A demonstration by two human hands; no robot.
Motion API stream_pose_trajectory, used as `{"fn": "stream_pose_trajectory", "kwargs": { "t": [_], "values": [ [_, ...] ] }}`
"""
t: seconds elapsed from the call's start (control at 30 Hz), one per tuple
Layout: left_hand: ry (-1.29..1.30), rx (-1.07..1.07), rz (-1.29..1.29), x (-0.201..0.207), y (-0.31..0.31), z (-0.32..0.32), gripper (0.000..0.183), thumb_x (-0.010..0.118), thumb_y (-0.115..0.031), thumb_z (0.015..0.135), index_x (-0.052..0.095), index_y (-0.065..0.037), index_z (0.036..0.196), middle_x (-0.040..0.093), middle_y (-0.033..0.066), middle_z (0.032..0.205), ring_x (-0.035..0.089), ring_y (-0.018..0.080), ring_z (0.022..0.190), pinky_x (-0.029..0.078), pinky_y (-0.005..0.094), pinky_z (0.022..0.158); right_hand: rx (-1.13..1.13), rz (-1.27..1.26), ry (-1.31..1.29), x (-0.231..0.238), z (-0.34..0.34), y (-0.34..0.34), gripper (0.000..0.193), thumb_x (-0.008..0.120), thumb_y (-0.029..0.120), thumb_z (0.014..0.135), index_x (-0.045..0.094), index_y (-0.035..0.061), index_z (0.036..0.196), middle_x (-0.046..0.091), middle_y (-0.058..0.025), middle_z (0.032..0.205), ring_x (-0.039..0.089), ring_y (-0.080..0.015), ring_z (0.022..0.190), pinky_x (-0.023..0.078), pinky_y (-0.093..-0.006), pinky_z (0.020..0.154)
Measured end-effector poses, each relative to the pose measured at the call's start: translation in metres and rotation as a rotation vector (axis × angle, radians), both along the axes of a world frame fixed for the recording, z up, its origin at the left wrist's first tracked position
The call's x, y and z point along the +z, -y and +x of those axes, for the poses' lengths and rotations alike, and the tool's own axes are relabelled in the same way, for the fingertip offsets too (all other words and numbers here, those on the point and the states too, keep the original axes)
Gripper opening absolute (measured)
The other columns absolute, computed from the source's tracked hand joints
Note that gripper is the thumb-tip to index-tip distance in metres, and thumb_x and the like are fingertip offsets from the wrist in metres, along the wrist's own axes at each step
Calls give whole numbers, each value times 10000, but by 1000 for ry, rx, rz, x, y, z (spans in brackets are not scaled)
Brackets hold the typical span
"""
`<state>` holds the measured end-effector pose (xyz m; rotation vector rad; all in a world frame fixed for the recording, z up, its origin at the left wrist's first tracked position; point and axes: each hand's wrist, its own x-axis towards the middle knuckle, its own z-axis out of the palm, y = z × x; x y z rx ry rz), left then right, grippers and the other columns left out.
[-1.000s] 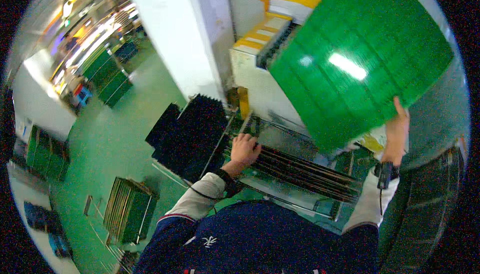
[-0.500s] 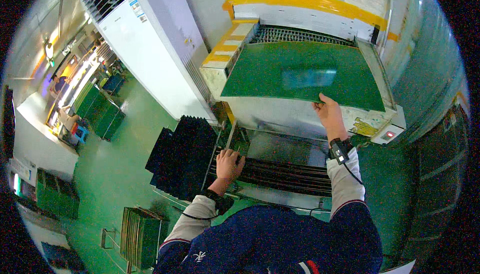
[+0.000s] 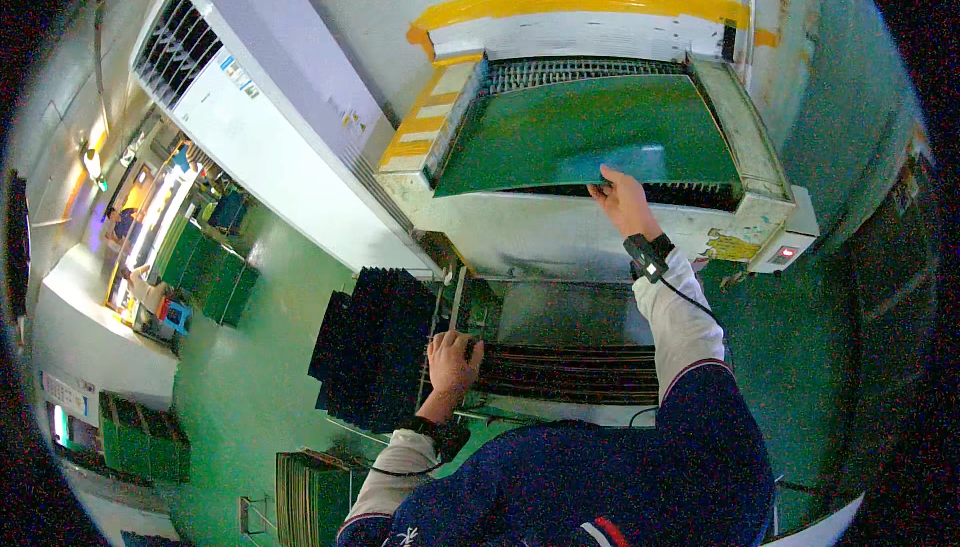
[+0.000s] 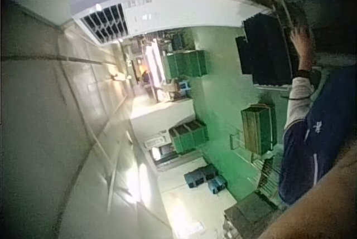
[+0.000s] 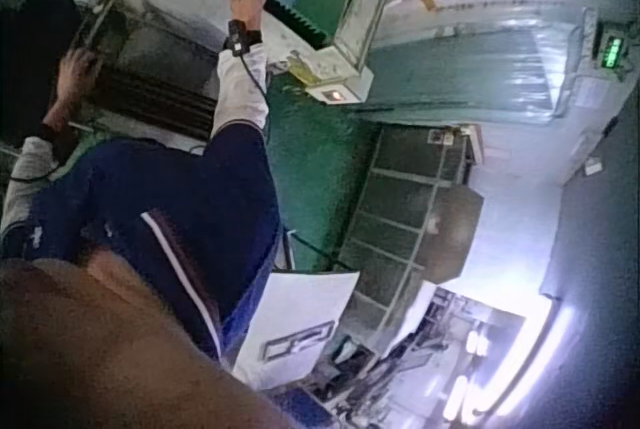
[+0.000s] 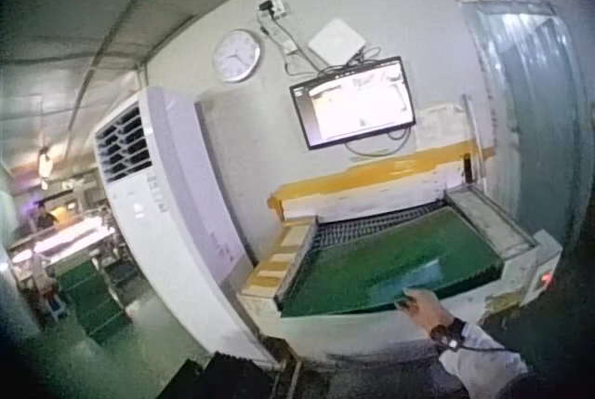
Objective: Move green panels/plates from a drying rack into a processing machine one by one.
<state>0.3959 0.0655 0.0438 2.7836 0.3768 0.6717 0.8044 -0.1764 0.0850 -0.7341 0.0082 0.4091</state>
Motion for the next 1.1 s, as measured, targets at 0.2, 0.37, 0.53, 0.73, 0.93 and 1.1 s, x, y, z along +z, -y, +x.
{"fn": "stream_pose_trajectory", "kwargs": {
  "t": [0.2, 0.37, 0.53, 0.73, 0.93, 1.1],
  "values": [
    [-83, 3, -45, -1, -6, 10, 220, 737, -303, 918, 734, -104, 1010, 691, 78, 1069, 608, 339, 1113, 465, 478, 969, -37, 21, -41, 0, 50, -4, 168, 711, 168, 1009, 587, 56, 1012, 611, -102, 1015, 610, -269, 889, 594, -426, 849],
    [-86, -6, -26, 0, -7, 14, 219, 748, -295, 903, 733, -104, 1010, 689, 73, 1056, 610, 329, 1099, 465, 469, 955, 49, -22, -232, 0, 80, 9, 364, 713, 319, 1014, 614, 10, 1178, 685, -149, 1060, 692, -302, 1008, 617, -366, 743],
    [-51, -3, -15, -2, -8, 18, 209, 750, -282, 896, 737, -97, 993, 684, 74, 1027, 612, 320, 1081, 463, 460, 941, 210, -141, -266, 12, 63, 17, 441, 664, 415, 1029, 640, 4, 1188, 731, -173, 1109, 730, -262, 893, 621, -310, 689],
    [-58, -5, -8, 2, -6, 16, 224, 748, -287, 898, 734, -88, 1001, 680, 75, 1036, 608, 321, 1090, 457, 464, 953, 163, -435, 159, 22, 58, 0, 359, 665, 404, 1013, 712, 64, 1118, 777, -115, 1029, 731, -257, 778, 594, -352, 690],
    [-65, -3, -36, -6, -9, 17, 216, 750, -278, 895, 730, -89, 997, 677, 70, 1049, 606, 316, 1099, 455, 467, 957, -283, -1741, 1025, 2, 55, -8, 424, 686, 381, 949, 685, 223, 1342, 634, -85, 1431, 528, -377, 1345, 399, -562, 1111],
    [-87, 6, -51, -3, -9, 16, 242, 755, -293, 903, 739, -94, 1039, 688, 67, 1102, 604, 324, 1126, 463, 474, 982, -174, -1806, 1023, -8, 74, -11, 513, 681, 438, 948, 640, 252, 1424, 484, -97, 1604, 392, -388, 1489, 284, -628, 1188]
  ]
}}
